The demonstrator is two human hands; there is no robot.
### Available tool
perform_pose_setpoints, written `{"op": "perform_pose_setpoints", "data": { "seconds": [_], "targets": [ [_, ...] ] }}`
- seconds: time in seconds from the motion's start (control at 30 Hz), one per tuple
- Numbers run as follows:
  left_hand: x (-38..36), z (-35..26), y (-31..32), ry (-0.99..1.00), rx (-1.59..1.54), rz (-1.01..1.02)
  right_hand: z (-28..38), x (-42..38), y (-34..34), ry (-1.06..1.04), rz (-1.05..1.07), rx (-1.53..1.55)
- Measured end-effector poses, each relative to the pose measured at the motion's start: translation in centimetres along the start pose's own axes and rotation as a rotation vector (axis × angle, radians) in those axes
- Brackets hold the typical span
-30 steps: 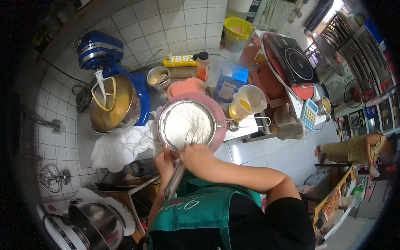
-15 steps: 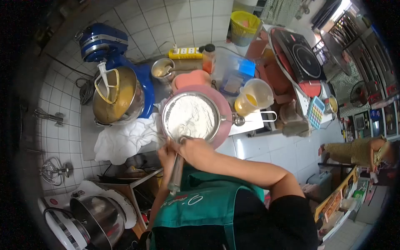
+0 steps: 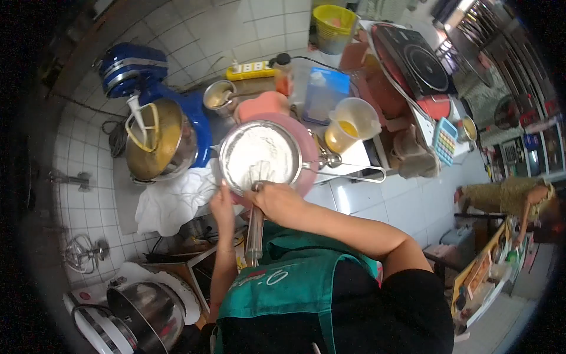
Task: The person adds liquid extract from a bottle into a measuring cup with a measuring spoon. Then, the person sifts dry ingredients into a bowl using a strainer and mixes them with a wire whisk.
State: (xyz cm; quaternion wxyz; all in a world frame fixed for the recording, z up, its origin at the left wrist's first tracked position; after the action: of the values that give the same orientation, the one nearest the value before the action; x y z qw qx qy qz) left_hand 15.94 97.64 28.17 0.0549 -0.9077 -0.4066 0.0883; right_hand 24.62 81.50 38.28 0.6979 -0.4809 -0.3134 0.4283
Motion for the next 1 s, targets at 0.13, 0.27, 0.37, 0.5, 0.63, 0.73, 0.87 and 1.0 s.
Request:
{"op": "perform_pose_setpoints", "data": {
  "seconds": [0.13, 0.27, 0.37, 0.5, 0.63, 0.73, 0.87, 1.0],
  "targets": [
    [4.0, 0.0, -0.6, 0.026, -0.084, -0.066, -3.1, -0.2, -0.7, 0.133, -0.228, 0.115],
    [6.0, 0.0, -1.5, -0.009, -0.186, 0.03, -5.3, -1.7, -1.0, 0.163, -0.396, 0.11],
    [0.6, -0.2, 0.0, -0.383, -0.744, -0.161, -6.6, -1.8, -1.9, 0.17, -0.333, 0.205],
    [-11.8, 2.2, 2.9, -0.727, -0.627, 0.385, -6.6, -2.8, -5.3, 0.115, -0.52, 0.435],
    [-14.8, -3.2, 10.5, -0.619, -0.425, 0.823, -7.1, -3.2, -3.6, 0.094, -0.482, 0.69],
    [-14.8, -0.7, 16.2, -0.763, -1.006, 0.736, -5.7, -2.3, -2.8, -0.006, -0.372, 0.536],
    [-15.8, -1.7, 14.9, -0.688, -0.986, 0.516, -8.2, -2.4, -2.4, 0.099, -0.349, 0.662],
    [-16.3, 1.1, 9.3, -0.646, -0.755, 0.353, -8.0, -3.8, -4.1, 0.146, -0.324, 0.523]
  ]
}}
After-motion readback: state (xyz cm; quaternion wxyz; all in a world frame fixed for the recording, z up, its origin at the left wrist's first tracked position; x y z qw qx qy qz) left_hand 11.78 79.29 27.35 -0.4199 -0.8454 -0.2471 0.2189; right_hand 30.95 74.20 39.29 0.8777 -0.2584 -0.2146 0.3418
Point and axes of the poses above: each hand's wrist, its own x-axis towards the middle knuckle, its own y-axis out of the palm, z = x × y, the point moved 3 cm from there along x, towards the middle knuckle, and after that the axes turned 14 degrees about -x, right-handed, at the moved point
